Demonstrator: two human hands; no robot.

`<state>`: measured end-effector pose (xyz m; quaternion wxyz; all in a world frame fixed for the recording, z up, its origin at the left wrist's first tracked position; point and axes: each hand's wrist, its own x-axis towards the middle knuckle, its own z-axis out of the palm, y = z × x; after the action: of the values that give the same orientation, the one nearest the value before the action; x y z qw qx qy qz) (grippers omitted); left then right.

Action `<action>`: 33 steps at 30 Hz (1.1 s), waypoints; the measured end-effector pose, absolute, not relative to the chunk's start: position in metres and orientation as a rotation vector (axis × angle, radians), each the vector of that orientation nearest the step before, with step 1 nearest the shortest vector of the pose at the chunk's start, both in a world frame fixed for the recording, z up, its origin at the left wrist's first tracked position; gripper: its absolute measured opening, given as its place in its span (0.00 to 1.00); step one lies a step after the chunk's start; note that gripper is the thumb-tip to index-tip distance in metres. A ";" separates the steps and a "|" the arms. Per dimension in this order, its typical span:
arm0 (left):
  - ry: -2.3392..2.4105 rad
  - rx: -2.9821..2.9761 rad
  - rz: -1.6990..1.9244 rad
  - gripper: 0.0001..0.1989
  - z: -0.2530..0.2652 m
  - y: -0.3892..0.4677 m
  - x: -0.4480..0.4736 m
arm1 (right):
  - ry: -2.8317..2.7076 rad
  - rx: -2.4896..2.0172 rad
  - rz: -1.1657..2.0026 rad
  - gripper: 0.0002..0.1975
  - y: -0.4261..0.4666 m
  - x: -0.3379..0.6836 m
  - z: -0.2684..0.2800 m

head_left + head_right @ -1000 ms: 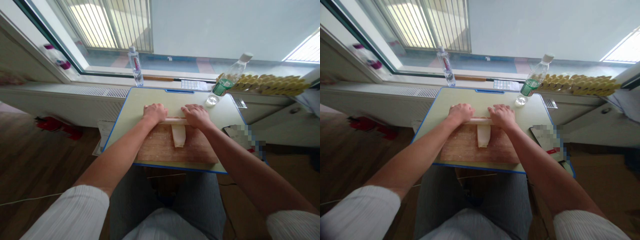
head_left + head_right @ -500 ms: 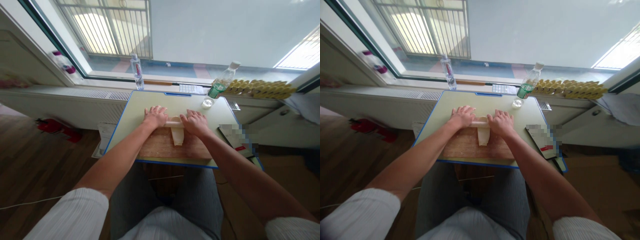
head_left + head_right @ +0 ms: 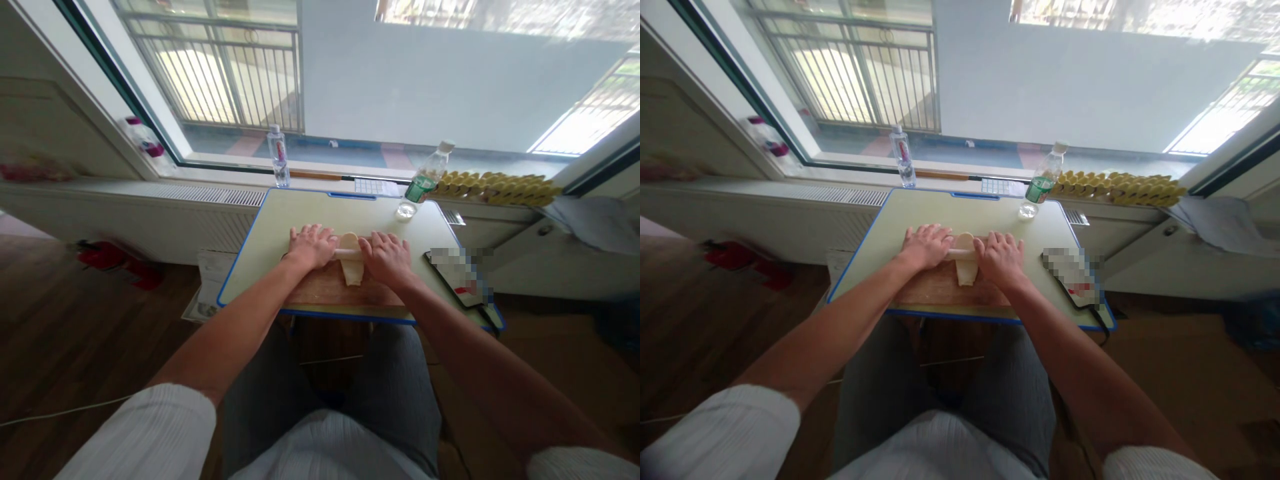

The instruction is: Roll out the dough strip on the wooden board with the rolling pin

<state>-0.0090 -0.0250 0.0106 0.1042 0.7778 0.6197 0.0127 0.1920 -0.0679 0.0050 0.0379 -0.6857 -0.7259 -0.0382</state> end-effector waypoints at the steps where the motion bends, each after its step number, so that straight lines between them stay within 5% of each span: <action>1: 1.832 2.296 0.051 0.34 0.010 -0.027 -0.009 | -2.182 -2.098 -0.122 0.33 -0.070 0.192 0.004; 33: 1.893 2.370 0.087 0.27 0.011 -0.001 -0.006 | -2.107 -2.074 -0.067 0.31 -0.030 0.194 -0.005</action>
<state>-0.0065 -0.0013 0.0111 0.0534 0.7799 0.6230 0.0286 0.1942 -0.0303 -0.0053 0.0921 -0.6982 -0.7096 -0.0226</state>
